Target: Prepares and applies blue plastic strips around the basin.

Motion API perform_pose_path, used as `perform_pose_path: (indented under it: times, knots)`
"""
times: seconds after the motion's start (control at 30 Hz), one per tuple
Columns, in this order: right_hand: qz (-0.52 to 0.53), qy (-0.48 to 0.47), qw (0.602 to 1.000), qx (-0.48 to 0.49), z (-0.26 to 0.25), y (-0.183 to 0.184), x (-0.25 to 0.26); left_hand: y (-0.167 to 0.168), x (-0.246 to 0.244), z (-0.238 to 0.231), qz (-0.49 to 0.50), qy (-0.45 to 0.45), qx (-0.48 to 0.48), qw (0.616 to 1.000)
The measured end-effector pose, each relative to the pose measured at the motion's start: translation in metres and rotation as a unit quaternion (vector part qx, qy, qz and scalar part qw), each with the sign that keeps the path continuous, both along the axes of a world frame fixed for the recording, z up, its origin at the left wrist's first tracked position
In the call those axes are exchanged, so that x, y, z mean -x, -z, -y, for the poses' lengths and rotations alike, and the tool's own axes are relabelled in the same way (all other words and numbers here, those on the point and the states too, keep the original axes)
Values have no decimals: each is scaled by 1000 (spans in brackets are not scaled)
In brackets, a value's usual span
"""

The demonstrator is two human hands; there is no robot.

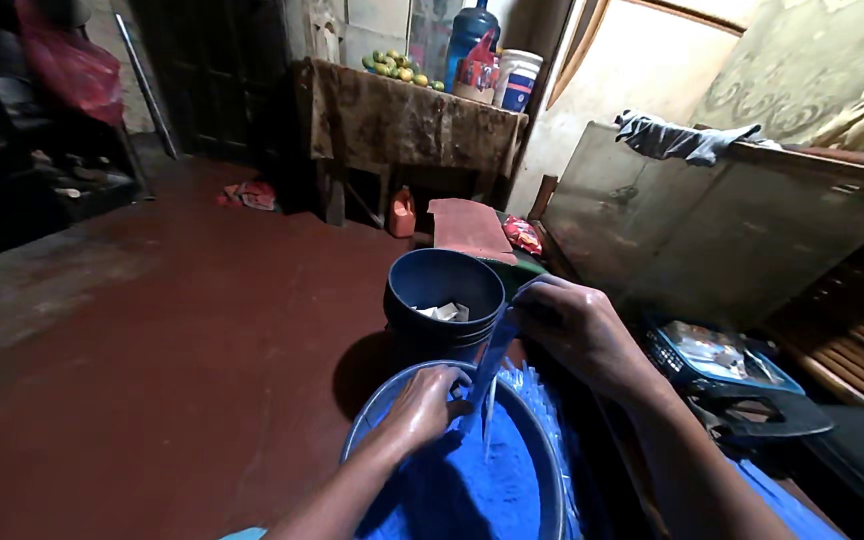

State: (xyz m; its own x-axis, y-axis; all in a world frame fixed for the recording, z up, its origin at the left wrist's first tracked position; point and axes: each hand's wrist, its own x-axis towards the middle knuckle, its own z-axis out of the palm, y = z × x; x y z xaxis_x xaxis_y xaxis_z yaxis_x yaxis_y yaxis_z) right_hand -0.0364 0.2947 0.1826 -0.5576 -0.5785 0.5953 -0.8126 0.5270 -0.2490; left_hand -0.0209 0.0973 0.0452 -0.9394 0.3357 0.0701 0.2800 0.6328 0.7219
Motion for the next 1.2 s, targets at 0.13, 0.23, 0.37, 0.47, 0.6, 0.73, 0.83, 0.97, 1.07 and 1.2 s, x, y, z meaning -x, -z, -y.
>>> perform_pose_path:
  times: [0.13, 0.23, 0.37, 0.47, 0.6, 0.73, 0.83, 0.97, 1.07, 1.2]
  knots:
    - [27, -8, 999, 22, 1, -4, -1, 1, 0, -1, 1, -12, -21, 1000]
    - [14, 0, 1000, 21, 2, -4, -1, 0, -1, -1, -1, -4, -9, 1000]
    - [-40, 27, 998, 38, 1, -3, -3, 1, -2, -3, -37, -24, -18, 999]
    - [-56, 35, 995, 77, 1, 4, -5, -1, -2, -5, -59, -36, 1, 998]
    - [-19, -1, 1000, 24, 15, 39, 1, 5, -1, 1, -23, -25, 11, 999]
    - [-22, 4, 999, 38, 12, 34, -1, 3, 3, 4, -9, -13, 11, 1000]
    - [15, 20, 998, 59, 8, 35, 2, 5, 2, 4, 8, -16, 43, 999]
    - [87, 46, 993, 67, -2, 52, 7, 7, 2, 4, -11, -22, 62, 998]
    - [142, 52, 985, 85, -11, 60, 11, 7, 3, 6, 3, -8, 96, 995]
    - [155, 16, 984, 86, -16, 61, 10, -1, 4, 9, 63, -2, 130, 989]
